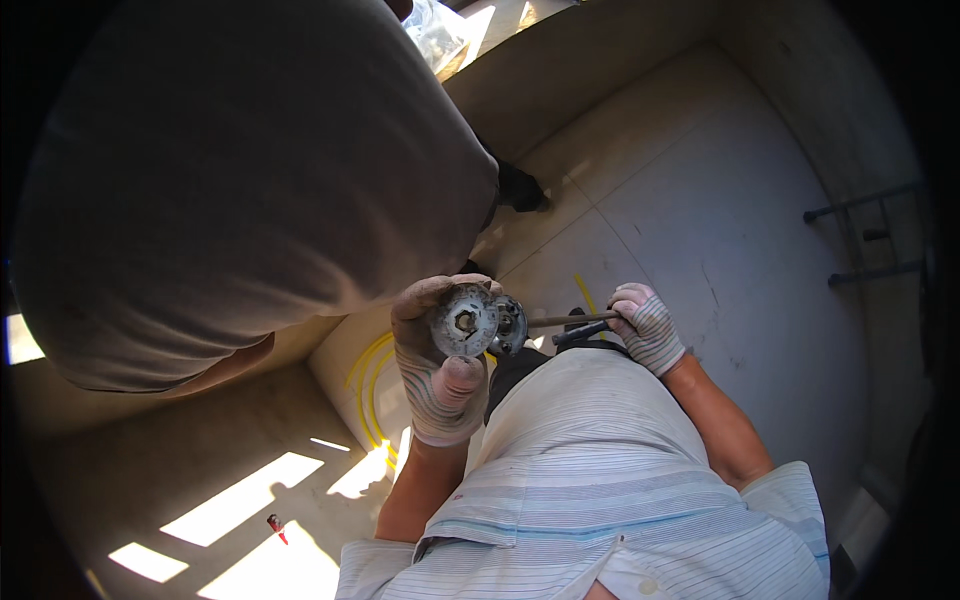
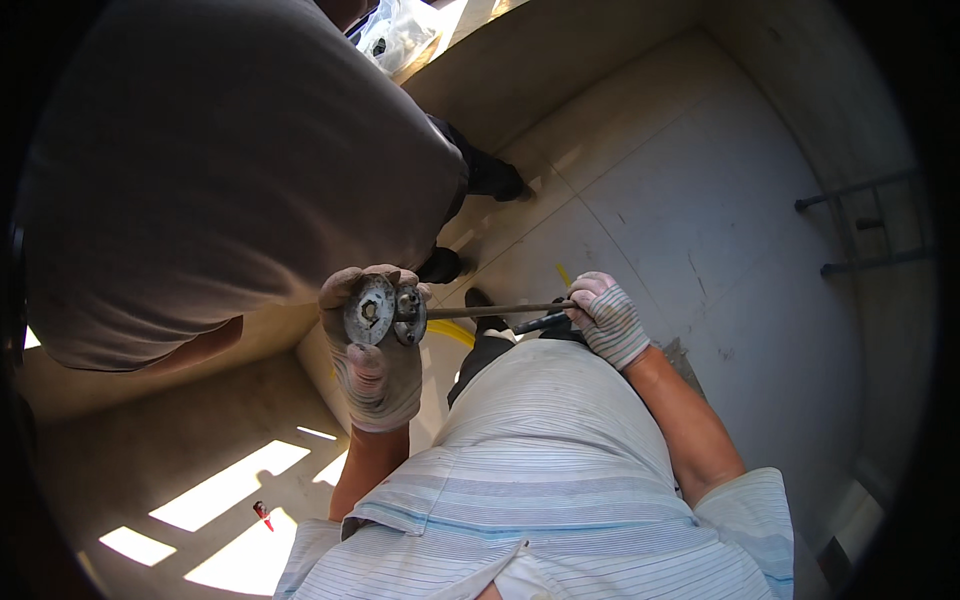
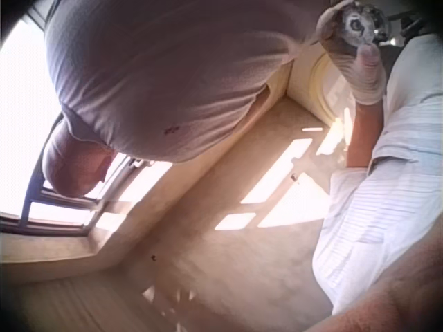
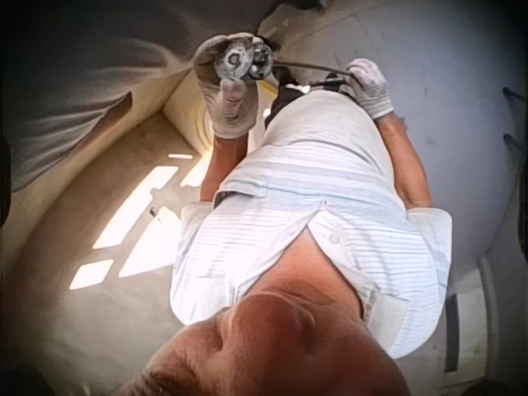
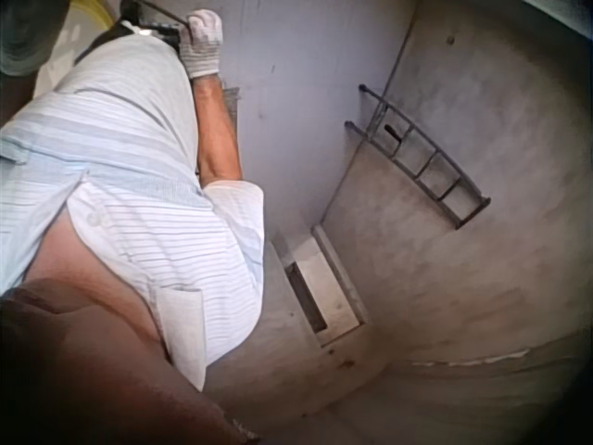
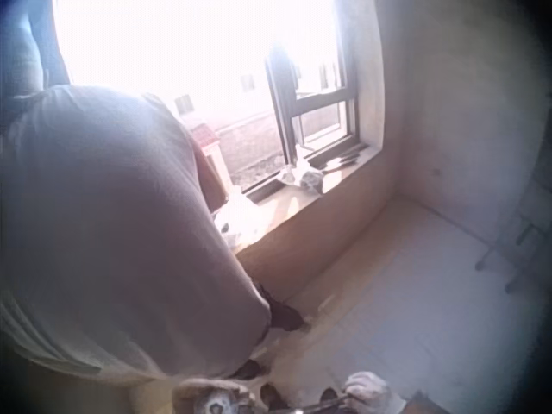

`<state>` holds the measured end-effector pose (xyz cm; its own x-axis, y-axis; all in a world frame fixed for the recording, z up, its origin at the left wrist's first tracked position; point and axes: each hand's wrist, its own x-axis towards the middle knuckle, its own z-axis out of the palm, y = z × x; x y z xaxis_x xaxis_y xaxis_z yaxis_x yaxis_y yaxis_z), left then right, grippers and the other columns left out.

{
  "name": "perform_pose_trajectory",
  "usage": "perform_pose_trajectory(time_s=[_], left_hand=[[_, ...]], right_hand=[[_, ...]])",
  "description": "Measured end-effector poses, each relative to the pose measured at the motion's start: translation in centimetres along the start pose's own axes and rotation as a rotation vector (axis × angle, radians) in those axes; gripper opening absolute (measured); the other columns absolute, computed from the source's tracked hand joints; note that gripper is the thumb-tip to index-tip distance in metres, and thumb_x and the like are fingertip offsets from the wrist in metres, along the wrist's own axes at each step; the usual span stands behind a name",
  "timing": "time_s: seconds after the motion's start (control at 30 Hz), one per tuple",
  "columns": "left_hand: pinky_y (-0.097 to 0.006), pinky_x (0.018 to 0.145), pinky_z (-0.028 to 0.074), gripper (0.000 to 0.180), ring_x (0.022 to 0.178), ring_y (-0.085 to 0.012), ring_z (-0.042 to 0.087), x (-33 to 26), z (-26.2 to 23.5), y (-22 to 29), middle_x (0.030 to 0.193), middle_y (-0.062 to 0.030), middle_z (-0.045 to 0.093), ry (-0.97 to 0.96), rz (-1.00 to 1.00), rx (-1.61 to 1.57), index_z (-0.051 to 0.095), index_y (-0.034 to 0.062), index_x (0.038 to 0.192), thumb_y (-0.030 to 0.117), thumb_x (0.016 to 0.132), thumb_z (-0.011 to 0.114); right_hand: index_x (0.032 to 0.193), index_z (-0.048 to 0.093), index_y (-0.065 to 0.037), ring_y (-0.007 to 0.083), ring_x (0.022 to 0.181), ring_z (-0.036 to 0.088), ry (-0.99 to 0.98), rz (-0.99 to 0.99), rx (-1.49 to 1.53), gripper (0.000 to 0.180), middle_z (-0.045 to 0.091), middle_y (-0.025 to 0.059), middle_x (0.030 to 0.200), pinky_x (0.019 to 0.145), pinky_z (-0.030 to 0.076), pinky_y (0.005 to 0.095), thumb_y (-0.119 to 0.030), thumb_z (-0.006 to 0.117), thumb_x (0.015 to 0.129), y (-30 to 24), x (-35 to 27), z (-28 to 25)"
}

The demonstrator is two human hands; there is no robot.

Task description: The person loads a sealant gun with a black sealant cartridge, then uses a small metal tool to scrape and clean circular metal components. They walk across a tiled room and sit on the floor to continue cleaning several components from a cardboard box.

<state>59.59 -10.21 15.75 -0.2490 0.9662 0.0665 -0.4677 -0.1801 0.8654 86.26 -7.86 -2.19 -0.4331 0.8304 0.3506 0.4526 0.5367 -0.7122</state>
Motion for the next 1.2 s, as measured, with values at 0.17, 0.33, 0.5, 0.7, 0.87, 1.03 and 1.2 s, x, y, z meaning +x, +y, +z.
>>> perform_pose_trajectory(time_s=[0.17, 0.33, 0.5, 0.7, 0.87, 1.03, 1.2], left_hand=[[-0.041, 0.105, 0.051, 0.087, 0.118, -0.0265, 0.063, 0.3, 0.9, -0.5, 0.127, -0.0151, 0.062, 0.003, -0.035, -0.027, 0.049, 0.0108, 0.136, 0.045, 0.071, 0.095], [-0.041, 0.106, 0.051, 0.086, 0.12, -0.0261, 0.061, 0.6, 1.3, -1.0, 0.129, -0.0139, 0.061, 0.004, -0.052, -0.082, 0.05, 0.0121, 0.137, 0.047, 0.072, 0.094], [-0.041, 0.106, 0.05, 0.084, 0.12, -0.0254, 0.061, 0.7, 1.6, -1.7, 0.129, -0.0127, 0.06, -0.018, -0.066, -0.082, 0.051, 0.0129, 0.139, 0.047, 0.075, 0.092], [-0.046, 0.102, 0.053, 0.086, 0.117, -0.0292, 0.061, 0.7, 1.5, -2.7, 0.133, -0.0141, 0.059, -0.027, -0.021, 0.019, 0.046, 0.0125, 0.146, 0.057, 0.082, 0.082], [-0.047, 0.101, 0.053, 0.086, 0.116, -0.0302, 0.062, 0.9, 1.8, -2.5, 0.133, -0.0161, 0.059, -0.009, -0.02, 0.001, 0.045, 0.0128, 0.146, 0.059, 0.083, 0.08], [-0.047, 0.101, 0.052, 0.086, 0.116, -0.0308, 0.062, 0.9, 2.2, -2.7, 0.134, -0.0158, 0.059, -0.015, -0.047, -0.021, 0.046, 0.0138, 0.147, 0.058, 0.082, 0.08], [-0.046, 0.102, 0.051, 0.084, 0.117, -0.0301, 0.061, 0.6, 2.1, -2.7, 0.134, -0.0157, 0.059, -0.015, -0.08, -0.092, 0.048, 0.0132, 0.146, 0.054, 0.082, 0.083]], right_hand=[[0.091, 0.063, -0.004, 0.0364, 0.101, 0.063, 0.021, -0.002, 0.005, 0.018, 0.066, 0.0128, 0.1, 0.09, 0.052, 0.0443, -0.009, 0.076, 0.079, 0.9, -0.5, 0.2], [0.09, 0.063, -0.005, 0.0357, 0.1, 0.063, 0.028, 0.017, -0.02, 0.017, 0.066, 0.0124, 0.099, 0.089, 0.053, 0.0435, -0.01, 0.076, 0.08, 0.9, -0.4, 0.0], [0.09, 0.064, -0.005, 0.035, 0.101, 0.063, 0.024, 0.037, -0.018, 0.016, 0.066, 0.0114, 0.099, 0.089, 0.053, 0.0432, -0.01, 0.076, 0.08, 1.4, -0.7, -0.1], [0.091, 0.063, -0.006, 0.0333, 0.101, 0.065, 0.023, 0.036, -0.043, 0.018, 0.068, 0.0097, 0.097, 0.091, 0.053, 0.0436, -0.011, 0.077, 0.082, 2.0, -1.1, -0.2], [0.091, 0.063, -0.006, 0.0333, 0.101, 0.065, 0.027, 0.05, -0.035, 0.018, 0.068, 0.0095, 0.098, 0.091, 0.053, 0.0435, -0.011, 0.077, 0.082, 1.9, -1.1, -0.4], [0.091, 0.064, -0.006, 0.034, 0.103, 0.064, 0.016, 0.067, -0.032, 0.017, 0.068, 0.0106, 0.1, 0.091, 0.053, 0.0429, -0.012, 0.077, 0.081, 2.0, -1.0, -0.7], [0.091, 0.065, -0.006, 0.0342, 0.103, 0.064, 0.017, 0.077, -0.037, 0.017, 0.068, 0.011, 0.101, 0.091, 0.053, 0.0426, -0.013, 0.076, 0.08, 1.7, -1.3, -0.8]])
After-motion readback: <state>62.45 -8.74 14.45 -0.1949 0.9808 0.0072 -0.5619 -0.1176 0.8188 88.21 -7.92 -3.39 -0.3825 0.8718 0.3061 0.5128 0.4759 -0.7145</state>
